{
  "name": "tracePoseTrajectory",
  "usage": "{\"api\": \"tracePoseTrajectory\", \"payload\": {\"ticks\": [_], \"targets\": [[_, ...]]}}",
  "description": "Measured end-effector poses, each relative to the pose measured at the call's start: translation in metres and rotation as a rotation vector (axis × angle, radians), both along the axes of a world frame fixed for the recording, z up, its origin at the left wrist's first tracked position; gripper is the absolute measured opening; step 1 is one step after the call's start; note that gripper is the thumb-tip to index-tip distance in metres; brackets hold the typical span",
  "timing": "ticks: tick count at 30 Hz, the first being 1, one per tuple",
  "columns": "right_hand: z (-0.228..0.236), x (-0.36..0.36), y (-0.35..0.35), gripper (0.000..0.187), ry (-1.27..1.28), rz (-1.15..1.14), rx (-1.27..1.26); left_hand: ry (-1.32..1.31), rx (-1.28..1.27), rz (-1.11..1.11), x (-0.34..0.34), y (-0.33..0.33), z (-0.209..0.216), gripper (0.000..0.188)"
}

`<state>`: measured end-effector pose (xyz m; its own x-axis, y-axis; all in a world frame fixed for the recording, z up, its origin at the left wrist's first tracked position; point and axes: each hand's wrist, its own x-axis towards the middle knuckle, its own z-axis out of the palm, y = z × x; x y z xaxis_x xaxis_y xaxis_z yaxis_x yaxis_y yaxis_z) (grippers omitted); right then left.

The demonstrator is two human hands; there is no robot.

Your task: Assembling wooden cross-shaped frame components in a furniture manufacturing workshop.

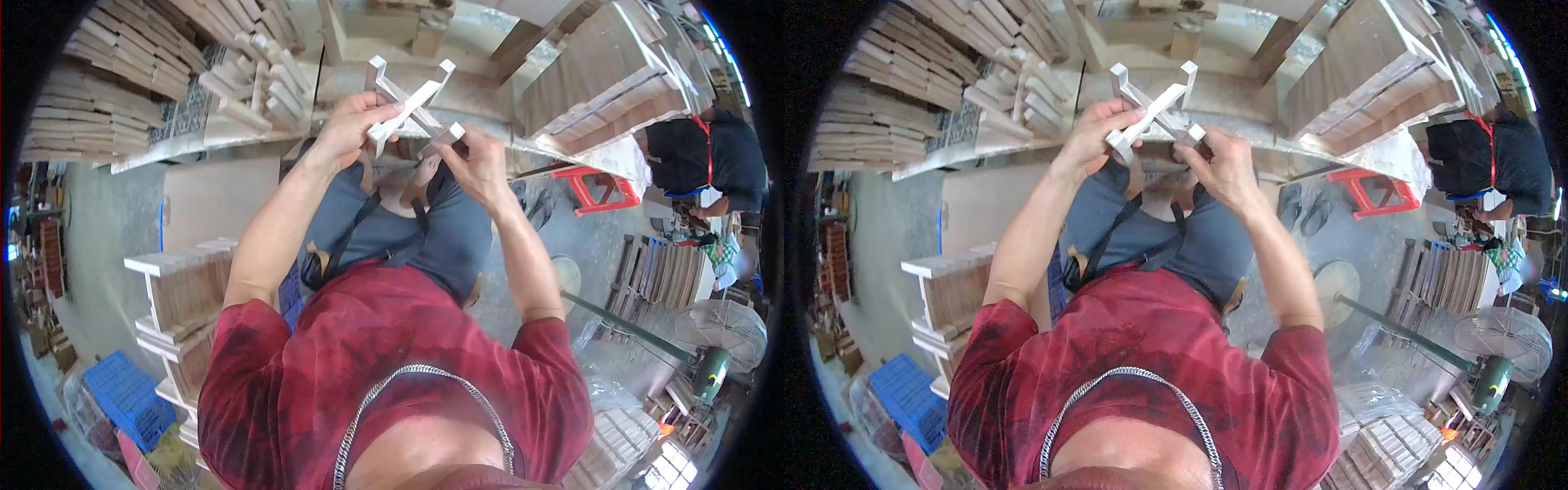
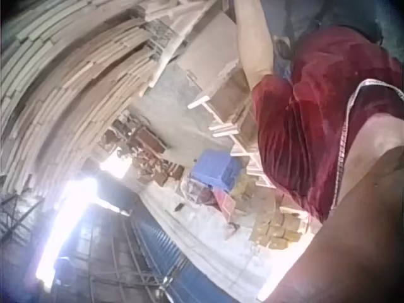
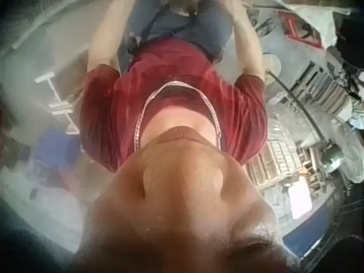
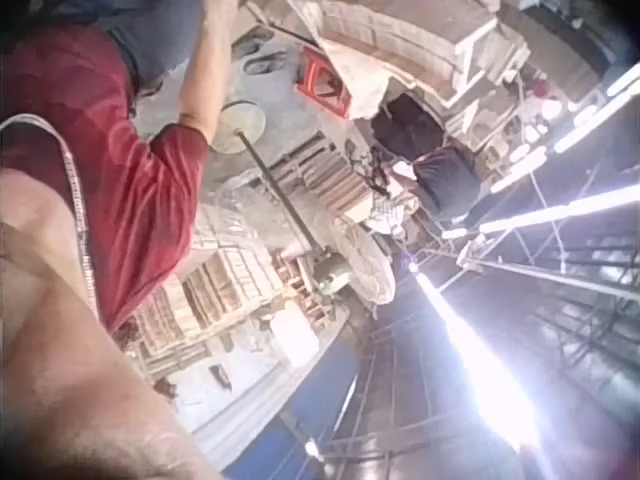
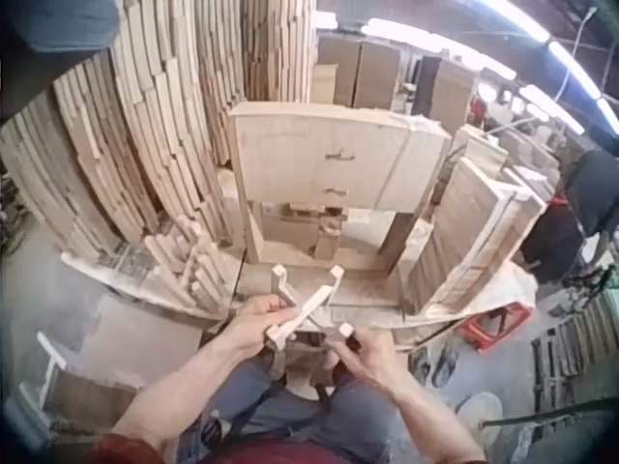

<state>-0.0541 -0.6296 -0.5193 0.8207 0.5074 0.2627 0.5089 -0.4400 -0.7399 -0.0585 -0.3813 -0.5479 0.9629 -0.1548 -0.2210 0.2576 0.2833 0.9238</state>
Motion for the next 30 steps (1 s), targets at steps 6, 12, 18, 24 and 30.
{"api": "tracePoseTrajectory", "payload": {"ticks": [6, 12, 18, 24, 30], "targets": [[-0.018, 0.052, 0.000, 0.019, -0.159, -0.252, 0.095, -0.469, 0.571, 0.132, 0.013, -0.018, 0.004, 0.038], [-0.022, 0.126, 0.026, 0.022, -0.156, -0.268, 0.062, -0.590, 0.842, 0.352, 0.094, -0.009, -0.014, 0.026], [-0.030, 0.193, 0.024, 0.031, -0.217, -0.307, -0.132, -0.534, 0.982, 0.264, 0.159, -0.006, -0.008, 0.026], [-0.024, 0.189, 0.029, 0.033, -0.244, -0.278, -0.161, -0.495, 0.962, 0.255, 0.163, -0.001, -0.012, 0.026], [-0.010, 0.191, 0.030, 0.033, -0.196, -0.256, -0.204, -0.488, 1.020, 0.168, 0.163, 0.003, 0.001, 0.031]]}}
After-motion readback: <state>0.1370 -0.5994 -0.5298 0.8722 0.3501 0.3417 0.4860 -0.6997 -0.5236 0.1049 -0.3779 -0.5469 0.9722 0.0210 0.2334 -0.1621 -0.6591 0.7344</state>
